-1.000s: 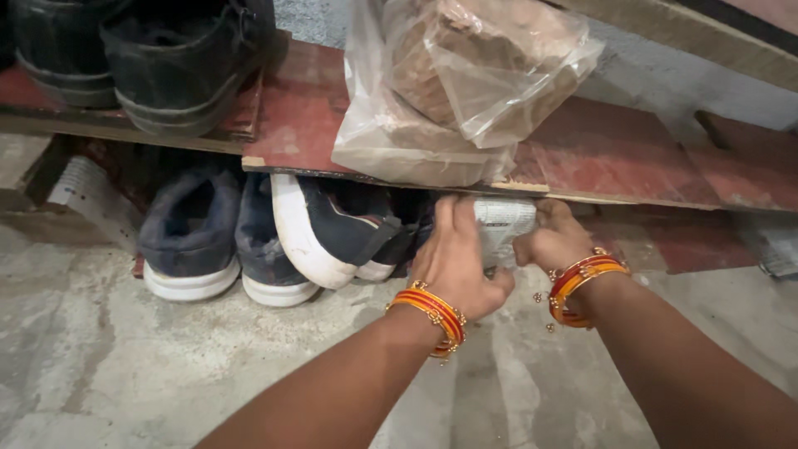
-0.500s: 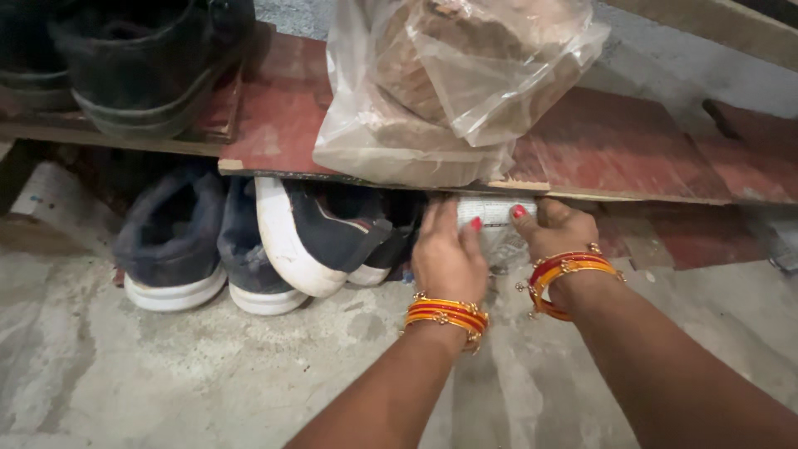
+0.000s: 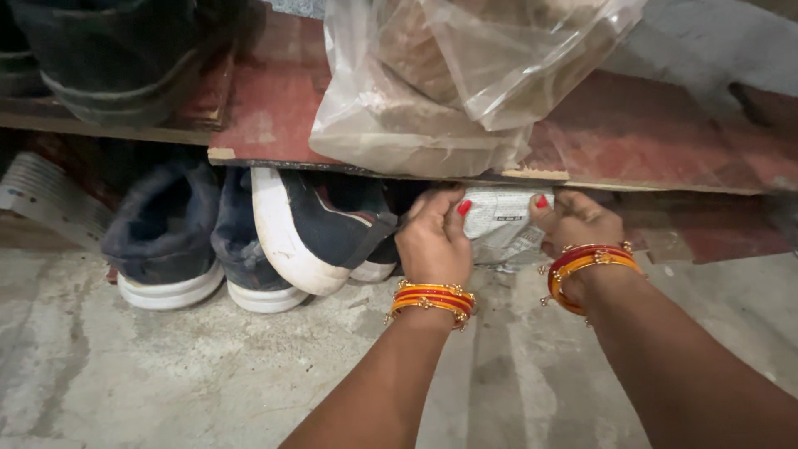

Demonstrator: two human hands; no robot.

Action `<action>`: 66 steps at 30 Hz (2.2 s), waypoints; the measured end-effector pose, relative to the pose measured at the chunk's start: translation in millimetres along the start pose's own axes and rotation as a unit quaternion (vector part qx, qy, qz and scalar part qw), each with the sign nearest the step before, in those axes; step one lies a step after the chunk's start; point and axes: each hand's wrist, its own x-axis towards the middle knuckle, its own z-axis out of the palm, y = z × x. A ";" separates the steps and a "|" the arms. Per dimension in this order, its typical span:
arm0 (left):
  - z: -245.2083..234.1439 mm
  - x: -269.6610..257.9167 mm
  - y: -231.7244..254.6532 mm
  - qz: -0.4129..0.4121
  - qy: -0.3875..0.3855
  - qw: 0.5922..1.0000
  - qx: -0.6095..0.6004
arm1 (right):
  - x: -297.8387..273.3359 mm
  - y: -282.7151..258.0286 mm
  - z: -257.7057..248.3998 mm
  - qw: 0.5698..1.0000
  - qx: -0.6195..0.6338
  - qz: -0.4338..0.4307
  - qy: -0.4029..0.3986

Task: The person organizes a pile of shoes by picking up pairs from the floor and placing them on a wooden shoe rack. They handle black sneakers, white sneakers, and black formal shoes, arranging them neatly on the shelves.

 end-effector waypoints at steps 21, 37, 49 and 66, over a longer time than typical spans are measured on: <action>-37.2 20.2 37.7 0.056 -0.194 0.950 0.239 | 22.8 -15.5 -2.3 0.987 -0.119 0.102 -0.046; 27.5 -20.4 47.0 -0.287 -0.106 0.950 0.053 | 5.7 -36.1 6.3 0.990 -0.003 0.130 -0.051; 7.3 5.6 41.5 -0.259 -0.096 0.952 0.133 | 21.0 -6.2 1.2 0.996 0.074 0.044 -0.021; 17.0 8.1 20.5 -0.220 -0.041 0.971 0.083 | -7.8 -25.6 4.8 0.967 -0.254 0.016 -0.005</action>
